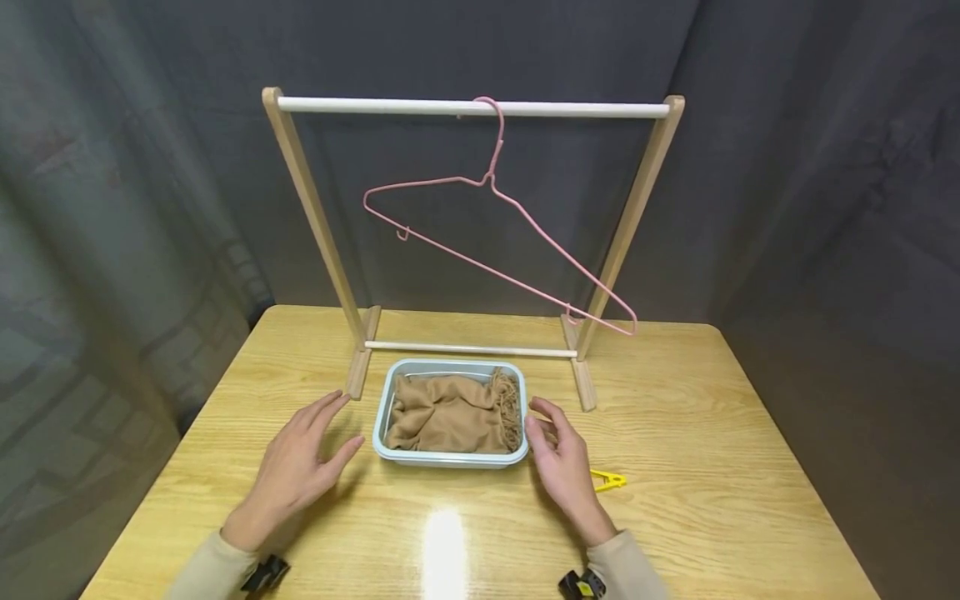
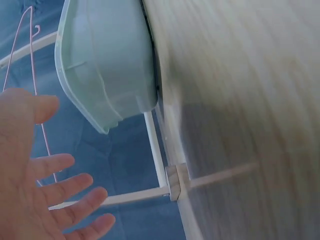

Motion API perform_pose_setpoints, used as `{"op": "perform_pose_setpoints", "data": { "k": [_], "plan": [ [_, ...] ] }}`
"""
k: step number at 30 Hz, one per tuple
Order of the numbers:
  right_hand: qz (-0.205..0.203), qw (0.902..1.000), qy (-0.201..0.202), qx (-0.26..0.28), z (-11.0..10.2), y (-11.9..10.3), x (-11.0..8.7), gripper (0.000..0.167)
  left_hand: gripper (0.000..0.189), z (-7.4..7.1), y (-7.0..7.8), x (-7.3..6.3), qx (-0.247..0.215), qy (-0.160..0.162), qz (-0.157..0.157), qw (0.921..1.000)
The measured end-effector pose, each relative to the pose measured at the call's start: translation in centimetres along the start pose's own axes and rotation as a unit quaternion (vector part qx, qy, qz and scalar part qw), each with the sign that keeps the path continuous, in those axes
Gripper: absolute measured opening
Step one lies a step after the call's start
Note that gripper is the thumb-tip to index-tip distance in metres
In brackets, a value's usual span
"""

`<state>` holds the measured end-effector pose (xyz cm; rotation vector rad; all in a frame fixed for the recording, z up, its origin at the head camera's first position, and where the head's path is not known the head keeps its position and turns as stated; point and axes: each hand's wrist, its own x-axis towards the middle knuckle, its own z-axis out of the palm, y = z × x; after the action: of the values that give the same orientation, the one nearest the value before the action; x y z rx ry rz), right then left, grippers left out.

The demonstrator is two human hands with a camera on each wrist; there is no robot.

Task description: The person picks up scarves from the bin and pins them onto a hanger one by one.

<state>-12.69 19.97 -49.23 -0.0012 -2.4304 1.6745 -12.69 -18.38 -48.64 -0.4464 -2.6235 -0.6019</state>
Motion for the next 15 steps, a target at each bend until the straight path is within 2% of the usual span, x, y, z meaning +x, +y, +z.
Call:
{"op": "perform_pose_setpoints", "data": {
  "k": [7, 12, 15],
  "plan": [
    [-0.007, 0.9999, 0.011, 0.002, 1.1, 0.1, 0.3, 0.036, 0.060, 0.2, 0.8, 0.7, -0.014, 0.018, 0.045, 0.9987],
    [-0.042, 0.9986, 0.028, -0.017, 1.5, 0.9, 0.5, 0.040, 0.052, 0.2, 1.6, 1.4, -0.015, 0.006, 0.074, 0.9971],
    [-0.050, 0.9983, 0.028, -0.014, 1.5, 1.3, 0.6, 0.041, 0.046, 0.2, 1.9, 1.8, -0.003, -0.011, 0.097, 0.9952]
  ]
}}
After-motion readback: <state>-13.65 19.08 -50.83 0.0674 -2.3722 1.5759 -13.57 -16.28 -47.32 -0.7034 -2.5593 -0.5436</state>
